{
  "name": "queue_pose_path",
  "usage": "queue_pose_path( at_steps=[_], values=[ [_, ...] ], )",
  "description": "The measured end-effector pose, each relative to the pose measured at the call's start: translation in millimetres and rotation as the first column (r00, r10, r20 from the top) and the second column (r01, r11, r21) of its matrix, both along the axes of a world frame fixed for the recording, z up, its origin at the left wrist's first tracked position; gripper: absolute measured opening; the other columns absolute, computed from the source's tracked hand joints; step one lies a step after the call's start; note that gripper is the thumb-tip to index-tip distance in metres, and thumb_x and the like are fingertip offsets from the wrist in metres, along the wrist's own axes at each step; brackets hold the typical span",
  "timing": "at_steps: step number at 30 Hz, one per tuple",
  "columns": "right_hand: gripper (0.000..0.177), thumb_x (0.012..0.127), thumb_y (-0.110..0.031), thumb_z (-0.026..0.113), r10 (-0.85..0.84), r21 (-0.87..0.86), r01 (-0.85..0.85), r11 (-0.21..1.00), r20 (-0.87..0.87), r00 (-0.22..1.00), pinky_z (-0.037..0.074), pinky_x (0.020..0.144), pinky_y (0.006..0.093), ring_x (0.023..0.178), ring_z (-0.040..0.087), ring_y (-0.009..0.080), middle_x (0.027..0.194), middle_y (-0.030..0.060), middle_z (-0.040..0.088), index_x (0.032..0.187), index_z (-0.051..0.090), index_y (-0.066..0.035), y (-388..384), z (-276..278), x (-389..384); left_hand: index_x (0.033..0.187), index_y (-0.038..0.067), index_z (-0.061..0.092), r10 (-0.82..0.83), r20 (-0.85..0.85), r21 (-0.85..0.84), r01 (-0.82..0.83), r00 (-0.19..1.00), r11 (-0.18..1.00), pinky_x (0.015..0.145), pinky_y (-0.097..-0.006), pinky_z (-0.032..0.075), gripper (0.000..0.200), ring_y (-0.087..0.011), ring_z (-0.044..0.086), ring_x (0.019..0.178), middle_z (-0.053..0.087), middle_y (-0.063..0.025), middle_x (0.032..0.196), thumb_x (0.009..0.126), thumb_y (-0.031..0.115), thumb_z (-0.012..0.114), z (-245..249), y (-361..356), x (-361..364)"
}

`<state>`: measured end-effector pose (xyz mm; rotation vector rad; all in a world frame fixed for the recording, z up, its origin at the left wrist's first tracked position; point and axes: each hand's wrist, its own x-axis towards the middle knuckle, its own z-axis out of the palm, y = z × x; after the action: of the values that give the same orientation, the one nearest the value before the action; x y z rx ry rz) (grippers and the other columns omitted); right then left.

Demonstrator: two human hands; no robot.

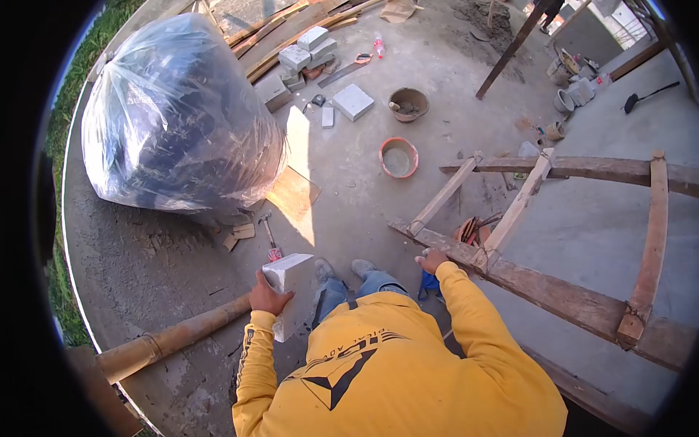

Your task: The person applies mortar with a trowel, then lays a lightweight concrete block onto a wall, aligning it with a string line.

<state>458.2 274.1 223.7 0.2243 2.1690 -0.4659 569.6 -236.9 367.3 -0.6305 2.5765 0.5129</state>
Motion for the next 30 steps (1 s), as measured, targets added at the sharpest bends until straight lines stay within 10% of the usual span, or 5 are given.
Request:
queue_pose_path(
  at_steps=[22, 28, 30],
  values=[
    [0.067, 0.099, -0.054, 0.060, -0.570, -0.011, 0.575, 0.818, 0.117, 0.813, 0.042, 0.117, 0.0474, 0.140, 0.053, 0.0406, 0.149, 0.0238, 0.059, 0.142, 0.063, -0.002, -107, 16, 231, 0.159, -0.010, 0.020, -0.289, 0.292, 0.025, 0.295, 0.912, 0.955, 0.107, -0.0450, 0.054, 0.132, -0.0419, 0.065, 0.126, 0.062, -0.0270, 0.143, 0.067, 0.047, 0.095, -126, -111, -21],
    [0.050, 0.096, -0.046, 0.063, -0.499, 0.103, 0.492, 0.864, 0.300, 0.813, 0.051, 0.107, 0.0445, 0.112, 0.072, 0.0361, 0.110, 0.0208, 0.078, 0.121, 0.077, -0.004, -99, 21, 220, 0.160, -0.012, 0.018, -0.171, 0.365, -0.019, 0.191, 0.915, 0.981, 0.107, -0.0429, 0.055, 0.140, -0.0417, 0.065, 0.127, 0.062, -0.0301, 0.141, 0.064, 0.054, 0.096, -131, -127, -29],
    [0.034, 0.096, -0.034, 0.069, -0.568, 0.185, 0.556, 0.810, 0.014, 0.823, 0.062, 0.077, 0.0380, 0.067, 0.075, 0.0231, 0.078, 0.0121, 0.077, 0.083, 0.076, -0.003, -102, -14, 226, 0.160, -0.012, 0.020, -0.084, 0.411, -0.063, 0.120, 0.908, 0.991, 0.107, -0.0423, 0.055, 0.141, -0.0413, 0.065, 0.128, 0.063, -0.0294, 0.141, 0.062, 0.052, 0.098, -127, -127, -38]
  ],
)
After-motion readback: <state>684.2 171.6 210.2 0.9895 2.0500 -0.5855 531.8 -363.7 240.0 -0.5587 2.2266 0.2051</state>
